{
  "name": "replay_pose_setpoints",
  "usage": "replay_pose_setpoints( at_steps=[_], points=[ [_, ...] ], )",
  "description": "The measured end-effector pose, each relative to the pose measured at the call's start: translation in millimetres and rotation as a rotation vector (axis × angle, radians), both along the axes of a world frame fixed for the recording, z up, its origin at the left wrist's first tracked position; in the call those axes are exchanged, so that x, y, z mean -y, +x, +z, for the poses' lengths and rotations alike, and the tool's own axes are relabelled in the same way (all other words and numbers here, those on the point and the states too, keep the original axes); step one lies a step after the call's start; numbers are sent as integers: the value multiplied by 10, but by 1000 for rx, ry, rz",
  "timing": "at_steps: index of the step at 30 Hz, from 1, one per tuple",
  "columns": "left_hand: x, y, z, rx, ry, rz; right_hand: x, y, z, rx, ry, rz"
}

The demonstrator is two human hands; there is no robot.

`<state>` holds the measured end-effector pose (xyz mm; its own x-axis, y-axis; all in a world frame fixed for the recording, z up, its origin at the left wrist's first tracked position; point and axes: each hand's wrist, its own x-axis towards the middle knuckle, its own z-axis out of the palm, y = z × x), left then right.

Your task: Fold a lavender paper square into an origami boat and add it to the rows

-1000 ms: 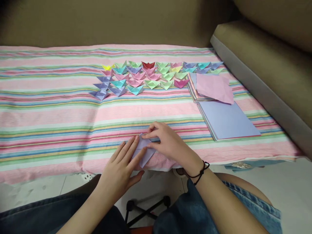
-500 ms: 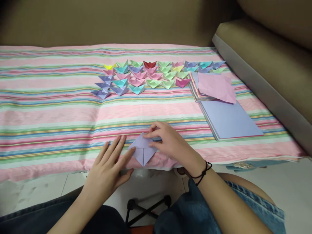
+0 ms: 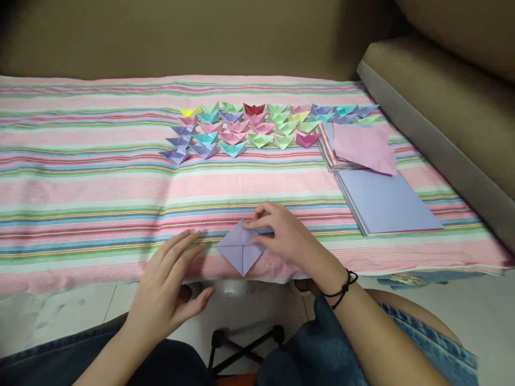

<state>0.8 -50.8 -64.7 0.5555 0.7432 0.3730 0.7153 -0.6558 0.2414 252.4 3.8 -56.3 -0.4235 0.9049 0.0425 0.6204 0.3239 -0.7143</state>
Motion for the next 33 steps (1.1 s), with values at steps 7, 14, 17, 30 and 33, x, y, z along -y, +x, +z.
replay_pose_setpoints(
  at_steps=[7, 14, 17, 30, 33],
  points=[
    [12, 268, 19, 6, 8, -221, 0, -8, -4, -17, 22, -3],
    [3, 446, 14, -32, -2, -94, 34, -80, 24, -35, -14, -106],
    [11, 488, 14, -70, 14, -62, 70, -143, 22, -38, 20, -189],
    [22, 530, -23, -153, 123, 5, 115, -266, 12, 0, 43, -309],
    [5, 492, -32, -134, 167, -16, 108, -236, 31, -21, 24, -290]
  ],
)
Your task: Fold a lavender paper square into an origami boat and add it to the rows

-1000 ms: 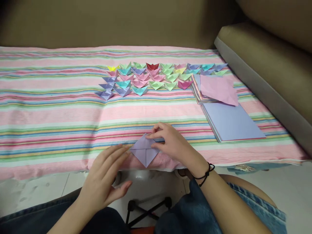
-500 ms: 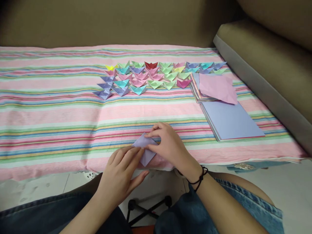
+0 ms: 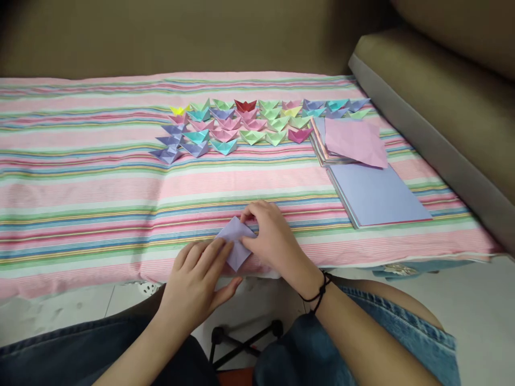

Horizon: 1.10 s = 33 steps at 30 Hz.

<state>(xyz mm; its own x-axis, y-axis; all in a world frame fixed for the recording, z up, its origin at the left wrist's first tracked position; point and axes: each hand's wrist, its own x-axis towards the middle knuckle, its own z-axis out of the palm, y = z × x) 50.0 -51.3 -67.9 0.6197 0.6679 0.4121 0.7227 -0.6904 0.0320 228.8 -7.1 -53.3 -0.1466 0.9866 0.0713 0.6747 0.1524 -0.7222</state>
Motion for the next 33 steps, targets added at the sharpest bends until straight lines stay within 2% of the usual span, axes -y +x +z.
replay_pose_setpoints(
  at_steps=[10, 17, 23, 25, 30, 33],
  points=[
    [-43, -220, 30, 54, 37, 27, -8, 188, 93, -20, -112, 19],
    [-57, -294, 46, 82, -35, 80, 13, 267, 88, -22, -136, 28],
    [-102, -221, 99, 209, -157, 151, 0, 387, 105, -196, -197, 155],
    [-129, -189, 105, 237, -180, 180, 11, 379, 120, -257, -205, 152],
    [-187, -121, 102, 236, -196, 248, 77, 223, 73, -186, -88, 30],
    [-213, -92, 104, 235, -227, 284, 108, 144, 15, -82, 22, 11]
  ],
)
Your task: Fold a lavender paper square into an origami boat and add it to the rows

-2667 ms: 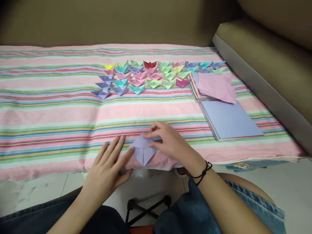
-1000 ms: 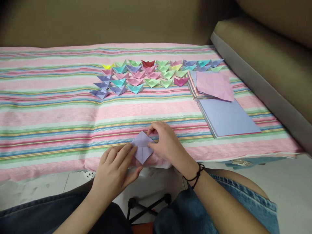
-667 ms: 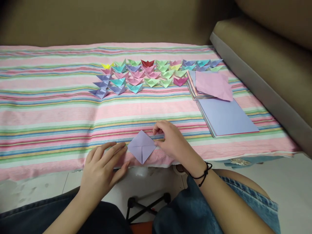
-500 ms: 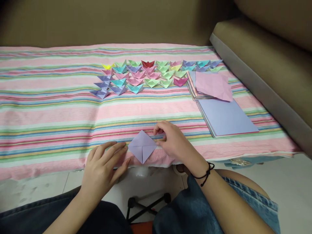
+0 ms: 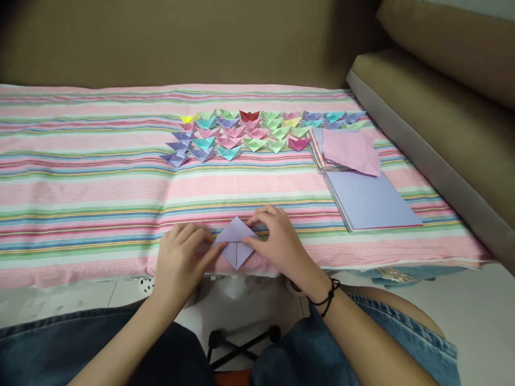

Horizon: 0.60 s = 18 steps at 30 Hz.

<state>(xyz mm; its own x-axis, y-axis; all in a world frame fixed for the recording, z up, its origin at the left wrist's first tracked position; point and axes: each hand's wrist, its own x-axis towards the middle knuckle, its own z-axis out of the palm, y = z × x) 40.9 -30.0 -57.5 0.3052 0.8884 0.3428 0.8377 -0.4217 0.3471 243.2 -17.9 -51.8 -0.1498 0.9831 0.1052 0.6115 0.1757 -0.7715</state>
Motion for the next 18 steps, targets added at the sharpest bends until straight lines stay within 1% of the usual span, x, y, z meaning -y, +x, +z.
replay_pose_setpoints(
  at_steps=[2, 5, 8, 13, 16, 18],
  points=[
    [-15, 19, 0, 43, -43, -3, 12, -22, -19, 31, 50, 16],
    [-38, 46, -6, 153, -130, -38, 27, -29, -13, 4, 41, 46],
    [-56, 71, -5, 296, -247, -73, 46, -38, 6, -101, -15, 68],
    [-52, 113, 64, 590, -529, -129, 92, -73, 48, -313, -128, 118],
    [-34, 133, 106, 763, -645, -126, 109, -93, 71, -392, -206, 100],
    [-25, 143, 118, 853, -699, -110, 110, -102, 76, -421, -226, 69]
  ],
)
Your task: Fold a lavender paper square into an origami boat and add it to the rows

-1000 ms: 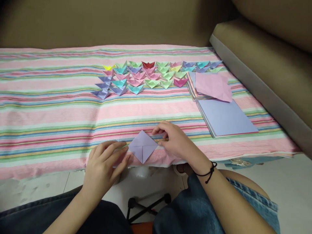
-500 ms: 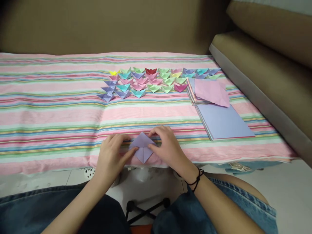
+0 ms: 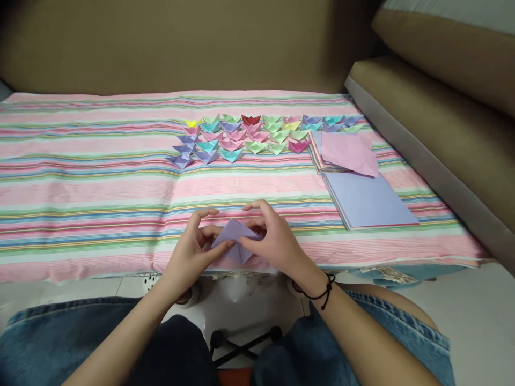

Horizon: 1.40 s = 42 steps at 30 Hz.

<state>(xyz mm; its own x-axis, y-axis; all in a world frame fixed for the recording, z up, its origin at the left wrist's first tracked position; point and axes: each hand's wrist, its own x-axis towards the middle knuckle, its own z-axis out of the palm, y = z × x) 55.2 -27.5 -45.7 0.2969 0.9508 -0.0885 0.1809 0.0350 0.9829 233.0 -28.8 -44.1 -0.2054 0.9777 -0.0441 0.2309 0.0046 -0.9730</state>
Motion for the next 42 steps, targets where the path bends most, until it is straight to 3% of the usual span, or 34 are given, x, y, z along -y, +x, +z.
replay_pose_setpoints(
  at_steps=[9, 17, 34, 42],
  points=[
    [1, 13, 51, 183, -162, 108, 11, -43, 9, -58, -41, -15],
    [32, 47, 27, 238, -141, 131, 27, -98, 4, -113, -52, -84],
    [30, 17, 59, 191, -139, 123, 19, -62, -4, -142, -85, -56],
    [-55, -116, 114, 187, -88, 212, -55, 41, 57, -234, -121, -103]
  ],
)
